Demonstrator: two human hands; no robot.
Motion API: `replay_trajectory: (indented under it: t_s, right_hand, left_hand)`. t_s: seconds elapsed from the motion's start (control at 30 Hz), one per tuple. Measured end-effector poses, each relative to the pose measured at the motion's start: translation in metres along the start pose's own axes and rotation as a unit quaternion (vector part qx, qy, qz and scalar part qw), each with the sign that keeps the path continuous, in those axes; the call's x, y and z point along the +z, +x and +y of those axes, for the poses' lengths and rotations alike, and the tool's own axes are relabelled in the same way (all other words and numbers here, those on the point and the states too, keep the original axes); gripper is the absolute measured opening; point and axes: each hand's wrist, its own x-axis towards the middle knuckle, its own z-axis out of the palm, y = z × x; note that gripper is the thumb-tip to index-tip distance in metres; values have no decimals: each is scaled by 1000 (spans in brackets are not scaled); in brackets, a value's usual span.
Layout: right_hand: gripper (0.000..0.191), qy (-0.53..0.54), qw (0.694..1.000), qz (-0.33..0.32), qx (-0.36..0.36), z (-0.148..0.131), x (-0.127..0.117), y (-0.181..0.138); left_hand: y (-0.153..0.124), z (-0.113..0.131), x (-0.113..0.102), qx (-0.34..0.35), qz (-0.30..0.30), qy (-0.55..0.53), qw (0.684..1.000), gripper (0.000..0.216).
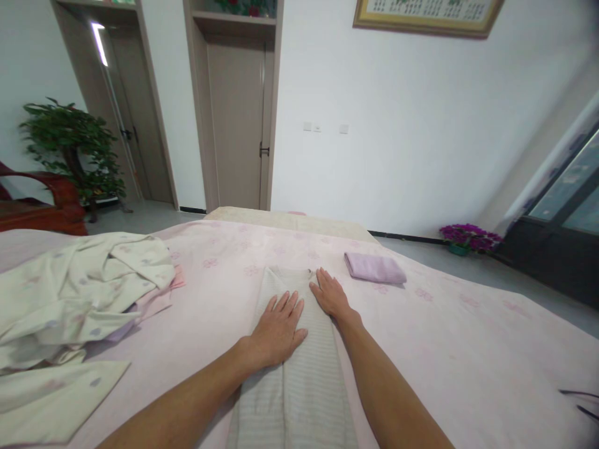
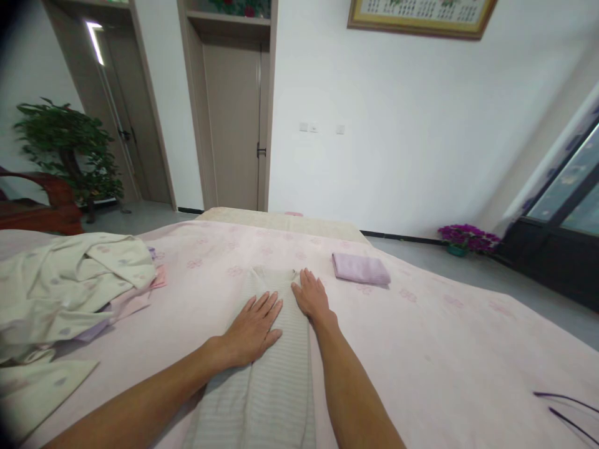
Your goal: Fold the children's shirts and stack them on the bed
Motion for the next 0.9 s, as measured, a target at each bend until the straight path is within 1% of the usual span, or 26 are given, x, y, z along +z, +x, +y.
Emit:
replay_trajectory:
  t_s: [0.1,0.17,0.23,0.33,0.43,0.6,0.7,0.77,0.83,0.9]
  right_hand:
    - [67,75,996,42,8,11,4,2]
    - [66,137,988,73,10,16,4,3]
    - [64,167,983,83,4,18,3,2]
    - [60,123,991,41,-15,10,-4,-2]
    - [60,46,999,5,-26,-8,-13,-15]
    - [61,-30,995,-25,-95,-37,-27,-54]
    - [60,-44,991,-29,-122,-47,-35,-80]
    - [61,-39,988,-40,-142,-53,-41,-97]
    - [63,-25,984,-61,-167,-57,-46,-115]
    - [65,-12,978,-79,-195,-62,-51,-132]
  left_hand:
    - [-10,5,-5,2,-4,-2,1000,65]
    - [-17,8,-8,2,-12,-2,1000,65]
    - [-23,10,-10,1,-21,-1,1000,65]
    - [-27,12,-13,1,-24,1,1000,65]
    - [-29,11,-12,7,-14,3,1000,64]
    - [-32,11,-11,31,42,-1,999,58]
    - [-37,11,-13,50,85,-18,995,47]
    - [-42,12,-15,37,106,-28,993,42]
    - [-51,11,-17,9,104,-26,994,42]
    - [-62,10,-17,-6,77,-18,997,49]
